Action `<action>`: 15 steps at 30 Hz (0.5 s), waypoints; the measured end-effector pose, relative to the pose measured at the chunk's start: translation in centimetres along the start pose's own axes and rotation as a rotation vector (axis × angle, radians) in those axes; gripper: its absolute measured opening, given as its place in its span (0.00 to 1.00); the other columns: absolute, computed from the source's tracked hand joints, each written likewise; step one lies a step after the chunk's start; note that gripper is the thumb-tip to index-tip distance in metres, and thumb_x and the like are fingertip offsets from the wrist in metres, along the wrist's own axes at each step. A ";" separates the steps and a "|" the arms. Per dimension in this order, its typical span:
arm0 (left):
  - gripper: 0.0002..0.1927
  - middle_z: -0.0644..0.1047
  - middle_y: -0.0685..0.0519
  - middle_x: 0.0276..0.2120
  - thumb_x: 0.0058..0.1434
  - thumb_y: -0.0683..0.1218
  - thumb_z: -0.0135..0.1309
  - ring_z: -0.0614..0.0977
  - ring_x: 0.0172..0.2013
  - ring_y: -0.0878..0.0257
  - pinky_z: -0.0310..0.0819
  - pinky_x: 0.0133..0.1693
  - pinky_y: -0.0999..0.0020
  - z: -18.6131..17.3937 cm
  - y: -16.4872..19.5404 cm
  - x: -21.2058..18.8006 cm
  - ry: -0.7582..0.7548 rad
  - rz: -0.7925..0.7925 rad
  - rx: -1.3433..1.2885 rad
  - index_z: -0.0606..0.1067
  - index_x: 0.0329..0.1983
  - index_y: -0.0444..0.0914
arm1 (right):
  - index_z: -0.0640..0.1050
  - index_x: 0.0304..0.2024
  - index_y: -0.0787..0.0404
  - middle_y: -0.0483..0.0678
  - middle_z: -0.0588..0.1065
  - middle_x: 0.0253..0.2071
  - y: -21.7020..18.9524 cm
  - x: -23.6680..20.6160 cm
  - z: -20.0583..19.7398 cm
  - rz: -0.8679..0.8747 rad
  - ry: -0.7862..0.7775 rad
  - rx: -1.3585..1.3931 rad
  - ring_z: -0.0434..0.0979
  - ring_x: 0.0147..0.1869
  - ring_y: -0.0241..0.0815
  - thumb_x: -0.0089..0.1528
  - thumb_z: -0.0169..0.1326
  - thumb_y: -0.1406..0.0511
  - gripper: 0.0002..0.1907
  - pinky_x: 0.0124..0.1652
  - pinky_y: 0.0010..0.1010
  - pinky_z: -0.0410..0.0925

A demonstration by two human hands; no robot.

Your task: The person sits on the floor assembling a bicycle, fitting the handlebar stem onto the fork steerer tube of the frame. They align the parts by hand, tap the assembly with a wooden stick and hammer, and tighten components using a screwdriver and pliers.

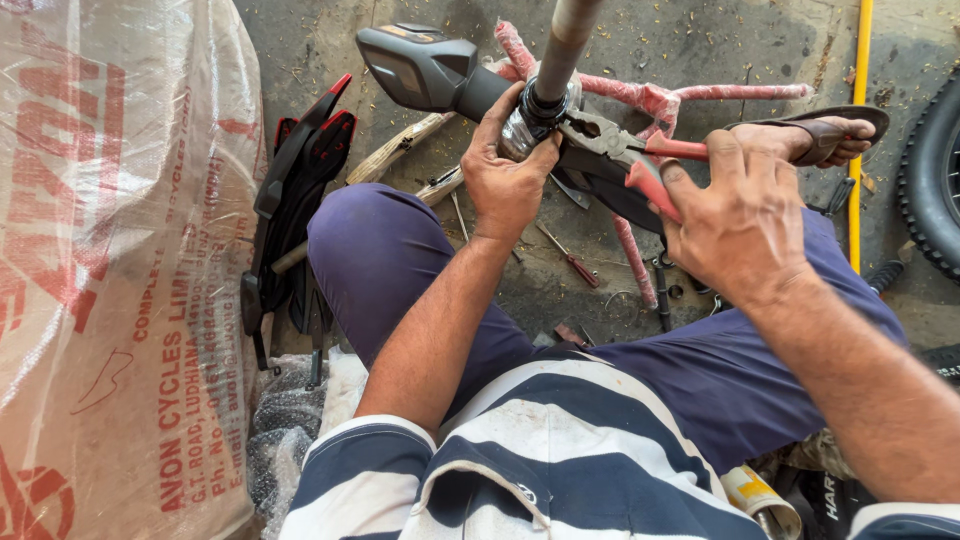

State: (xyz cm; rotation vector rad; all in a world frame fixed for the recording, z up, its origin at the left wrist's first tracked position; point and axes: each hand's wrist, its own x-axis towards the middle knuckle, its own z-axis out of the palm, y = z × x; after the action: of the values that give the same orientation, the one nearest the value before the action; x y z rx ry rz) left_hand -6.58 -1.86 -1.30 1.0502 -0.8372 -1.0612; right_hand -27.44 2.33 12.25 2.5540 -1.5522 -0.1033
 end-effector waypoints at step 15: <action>0.31 0.78 0.49 0.56 0.59 0.35 0.66 0.80 0.55 0.64 0.75 0.60 0.69 0.4 1.0 0.6 0.013 0.017 -0.088 0.71 0.66 0.32 | 0.76 0.62 0.48 0.62 0.66 0.65 0.8 1.6 -0.7 0.013 -0.160 0.109 0.64 0.69 0.63 0.63 0.59 0.51 0.26 0.63 0.59 0.58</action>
State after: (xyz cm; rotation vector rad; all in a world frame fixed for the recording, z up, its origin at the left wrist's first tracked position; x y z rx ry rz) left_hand -6.49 -2.38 -0.20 0.9735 -0.7814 -1.0662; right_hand -27.36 0.63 13.07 2.6774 -1.6742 -0.2339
